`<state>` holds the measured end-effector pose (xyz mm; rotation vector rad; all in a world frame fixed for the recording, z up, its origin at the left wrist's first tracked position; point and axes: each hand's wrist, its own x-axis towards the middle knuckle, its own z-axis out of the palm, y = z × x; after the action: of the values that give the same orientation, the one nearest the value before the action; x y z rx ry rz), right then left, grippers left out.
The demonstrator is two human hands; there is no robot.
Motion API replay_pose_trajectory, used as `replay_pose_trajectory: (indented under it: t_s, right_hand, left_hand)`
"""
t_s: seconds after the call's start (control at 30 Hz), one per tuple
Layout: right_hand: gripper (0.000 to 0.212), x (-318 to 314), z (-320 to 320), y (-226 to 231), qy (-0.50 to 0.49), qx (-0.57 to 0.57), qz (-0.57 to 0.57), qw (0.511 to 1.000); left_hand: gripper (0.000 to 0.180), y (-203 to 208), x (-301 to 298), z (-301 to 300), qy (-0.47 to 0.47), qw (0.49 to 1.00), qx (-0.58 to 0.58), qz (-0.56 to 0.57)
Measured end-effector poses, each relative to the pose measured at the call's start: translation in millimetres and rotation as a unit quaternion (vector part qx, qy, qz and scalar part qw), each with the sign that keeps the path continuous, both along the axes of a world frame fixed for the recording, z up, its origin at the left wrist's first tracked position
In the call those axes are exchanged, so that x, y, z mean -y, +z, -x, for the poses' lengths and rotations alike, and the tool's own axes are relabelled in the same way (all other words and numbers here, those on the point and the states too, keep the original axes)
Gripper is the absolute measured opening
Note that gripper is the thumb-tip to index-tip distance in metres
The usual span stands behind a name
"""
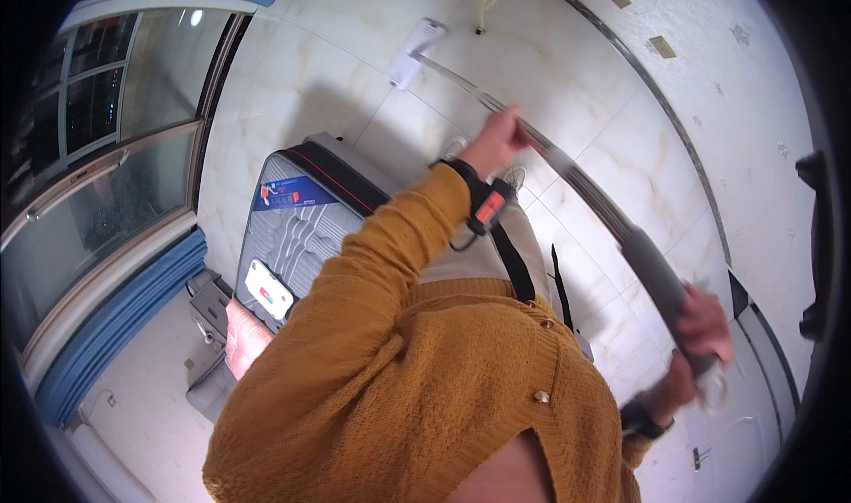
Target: The person mops a tiled floor in a bedroom using a flat mop. They move the mop back and forth across the floor, covering areas near a bed, a glass door, and a clothes rack. The person briefly adjusts the mop handle before continuing to mop.
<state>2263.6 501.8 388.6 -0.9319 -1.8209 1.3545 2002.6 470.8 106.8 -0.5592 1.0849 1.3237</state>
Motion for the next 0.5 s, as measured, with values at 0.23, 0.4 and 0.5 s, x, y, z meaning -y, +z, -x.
replay_pose_trajectory:
  t_s: [0.23, 0.4, 0.5]
  right_hand:
    - [0.016, 1, 30, -31, 0.039, 0.010, 0.046, 0.998]
    - [0.018, 1, -49, 4, -0.069, 0.030, 0.040, 0.996]
    - [0.023, 5, -102, 43, -0.146, 0.089, 0.007, 0.985]
  left_hand:
    - [0.028, -35, -11, 35, -0.258, 0.958, -0.103, 0.077]
    - [0.028, -24, -20, -56, -0.376, 0.925, -0.032, 0.038]
    - [0.040, 9, -31, -131, -0.413, 0.910, 0.023, 0.035]
